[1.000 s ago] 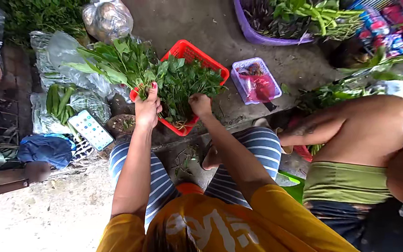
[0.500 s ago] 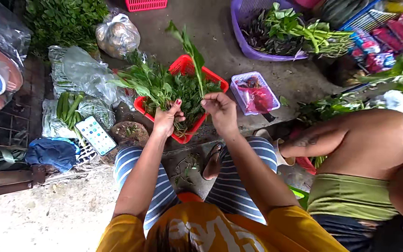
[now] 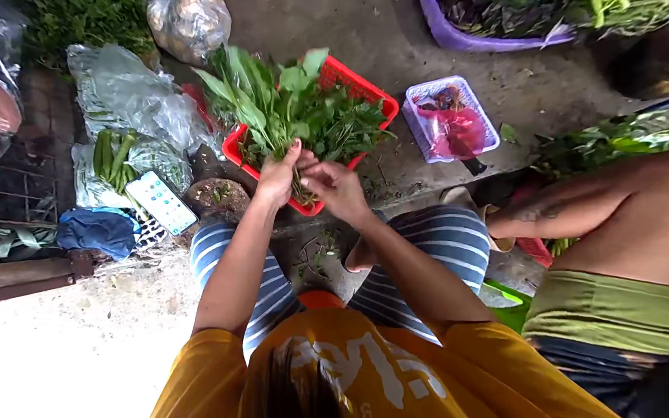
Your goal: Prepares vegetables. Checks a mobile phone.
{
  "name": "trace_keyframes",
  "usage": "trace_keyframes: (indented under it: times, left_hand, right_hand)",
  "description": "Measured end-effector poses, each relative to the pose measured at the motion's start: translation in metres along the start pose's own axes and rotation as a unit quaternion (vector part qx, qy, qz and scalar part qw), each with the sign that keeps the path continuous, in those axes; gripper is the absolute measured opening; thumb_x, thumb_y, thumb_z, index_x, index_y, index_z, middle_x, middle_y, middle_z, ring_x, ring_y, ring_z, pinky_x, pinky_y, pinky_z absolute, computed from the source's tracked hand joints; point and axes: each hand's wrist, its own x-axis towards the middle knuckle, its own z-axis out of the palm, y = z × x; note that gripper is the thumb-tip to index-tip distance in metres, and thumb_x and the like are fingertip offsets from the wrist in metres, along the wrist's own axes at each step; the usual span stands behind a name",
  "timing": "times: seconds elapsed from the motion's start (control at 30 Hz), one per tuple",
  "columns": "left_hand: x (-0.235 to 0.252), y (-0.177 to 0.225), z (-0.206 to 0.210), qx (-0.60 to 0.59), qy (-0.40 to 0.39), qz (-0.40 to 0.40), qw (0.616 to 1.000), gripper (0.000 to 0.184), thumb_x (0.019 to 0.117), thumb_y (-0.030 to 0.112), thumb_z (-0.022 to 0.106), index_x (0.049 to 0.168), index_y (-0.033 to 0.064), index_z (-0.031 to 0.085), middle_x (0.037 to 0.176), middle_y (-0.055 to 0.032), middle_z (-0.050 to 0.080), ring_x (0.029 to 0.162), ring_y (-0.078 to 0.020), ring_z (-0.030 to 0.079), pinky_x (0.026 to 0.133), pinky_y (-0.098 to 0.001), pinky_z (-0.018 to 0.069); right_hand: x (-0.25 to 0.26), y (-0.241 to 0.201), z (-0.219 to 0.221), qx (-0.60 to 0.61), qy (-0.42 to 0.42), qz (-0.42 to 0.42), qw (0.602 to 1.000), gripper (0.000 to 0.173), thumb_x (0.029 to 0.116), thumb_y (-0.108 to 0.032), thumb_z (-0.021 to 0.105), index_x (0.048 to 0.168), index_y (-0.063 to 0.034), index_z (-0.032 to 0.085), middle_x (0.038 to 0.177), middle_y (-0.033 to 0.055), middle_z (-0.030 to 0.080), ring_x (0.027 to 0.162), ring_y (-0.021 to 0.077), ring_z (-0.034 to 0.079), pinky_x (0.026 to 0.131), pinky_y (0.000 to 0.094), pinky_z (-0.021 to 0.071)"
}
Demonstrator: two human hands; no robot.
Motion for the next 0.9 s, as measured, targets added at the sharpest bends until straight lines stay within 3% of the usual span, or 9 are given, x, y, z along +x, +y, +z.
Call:
trace_keyframes:
  times: [0.07,0.13,0.2,0.33,0.43,0.5,0.6,0.73,0.9]
  left_hand:
    - [0.001,0.007,-0.008,-0.026,0.035,0.003,0.999,0.028,0.1114,0.025,0.045,0.124,0.0014,0.051,0.092,-0.0081,0.069,0.076,-0.0186,0.072,0.075,-0.0360,0.0640]
    - [0.005,0.013,-0.015,-0.071,0.072,0.009,0.995,0.016,0.1104,0.025,0.047,0.112,0.0098,0.052,0.077,-0.0013,0.061,0.056,-0.0104,0.060,0.055,-0.0252,0.0572]
    - [0.007,0.014,-0.023,-0.107,0.074,0.010,0.991,0.018,0.1109,0.025,0.045,0.099,0.0137,0.053,0.066,0.0047,0.049,0.046,-0.0044,0.046,0.045,-0.0180,0.0459]
    - [0.005,0.016,-0.033,-0.130,0.057,-0.011,0.990,0.028,0.1116,0.028,0.043,0.104,0.0086,0.061,0.059,0.0069,0.044,0.042,-0.0037,0.042,0.042,-0.0164,0.0409]
    - [0.001,0.015,-0.033,-0.130,0.047,-0.018,0.990,0.025,0.1119,0.028,0.041,0.098,0.0127,0.055,0.058,0.0067,0.043,0.042,-0.0035,0.041,0.042,-0.0167,0.0409]
    - [-0.001,0.015,-0.035,-0.129,0.042,-0.018,0.991,0.027,0.1118,0.030,0.041,0.092,0.0150,0.052,0.058,0.0070,0.042,0.042,-0.0038,0.041,0.042,-0.0171,0.0412]
    - [-0.003,0.015,-0.041,-0.120,0.040,-0.009,0.992,0.034,0.1103,0.032,0.047,0.079,0.0179,0.047,0.055,0.0068,0.040,0.043,-0.0047,0.041,0.044,-0.0186,0.0422]
    - [-0.004,0.016,-0.040,-0.113,0.033,-0.003,0.993,0.032,0.1086,0.028,0.052,0.079,0.0176,0.048,0.057,0.0066,0.042,0.043,-0.0045,0.042,0.044,-0.0181,0.0426]
    - [-0.011,0.004,-0.018,-0.068,-0.029,-0.017,0.997,0.014,0.1067,0.020,0.055,0.093,0.0155,0.054,0.063,0.0054,0.048,0.048,-0.0043,0.046,0.046,-0.0184,0.0448]
  right_hand:
    - [0.004,0.010,-0.009,0.002,0.007,0.028,1.000,0.024,0.0988,-0.018,0.067,0.111,0.0025,0.070,0.103,0.0140,0.071,0.088,0.0160,0.069,0.083,0.0339,0.0582]
    - [0.014,0.018,-0.017,-0.007,0.023,0.072,0.997,0.023,0.0996,-0.016,0.066,0.112,0.0026,0.069,0.104,0.0141,0.071,0.089,0.0153,0.069,0.085,0.0336,0.0574]
    - [0.020,0.025,-0.015,-0.027,0.025,0.127,0.991,0.020,0.0992,-0.012,0.065,0.112,0.0024,0.068,0.103,0.0147,0.070,0.090,0.0179,0.068,0.085,0.0361,0.0560]
    - [0.032,0.042,0.009,-0.090,-0.022,0.212,0.973,0.024,0.0995,-0.015,0.065,0.117,0.0011,0.068,0.108,0.0178,0.071,0.099,0.0279,0.070,0.092,0.0475,0.0545]
    - [0.045,0.059,0.030,-0.145,-0.046,0.262,0.953,0.032,0.1010,-0.025,0.065,0.120,0.0008,0.065,0.115,0.0212,0.069,0.108,0.0362,0.068,0.094,0.0572,0.0528]
    - [0.051,0.060,0.033,-0.168,-0.050,0.277,0.945,0.028,0.1015,-0.022,0.061,0.119,-0.0009,0.067,0.115,0.0212,0.070,0.109,0.0379,0.068,0.093,0.0591,0.0527]
    - [0.048,0.048,0.014,-0.070,0.000,0.280,0.958,0.025,0.0999,-0.017,0.063,0.116,0.0012,0.068,0.109,0.0197,0.070,0.098,0.0313,0.068,0.088,0.0520,0.0534]
    - [0.021,0.010,-0.021,0.085,0.084,0.219,0.968,0.013,0.0965,-0.011,0.068,0.106,-0.0012,0.066,0.090,0.0049,0.065,0.067,0.0079,0.057,0.061,0.0263,0.0506]
    - [-0.015,-0.028,-0.035,0.022,0.106,0.068,0.992,0.012,0.0973,-0.011,0.066,0.105,-0.0016,0.067,0.090,0.0020,0.067,0.070,0.0017,0.060,0.066,0.0192,0.0522]
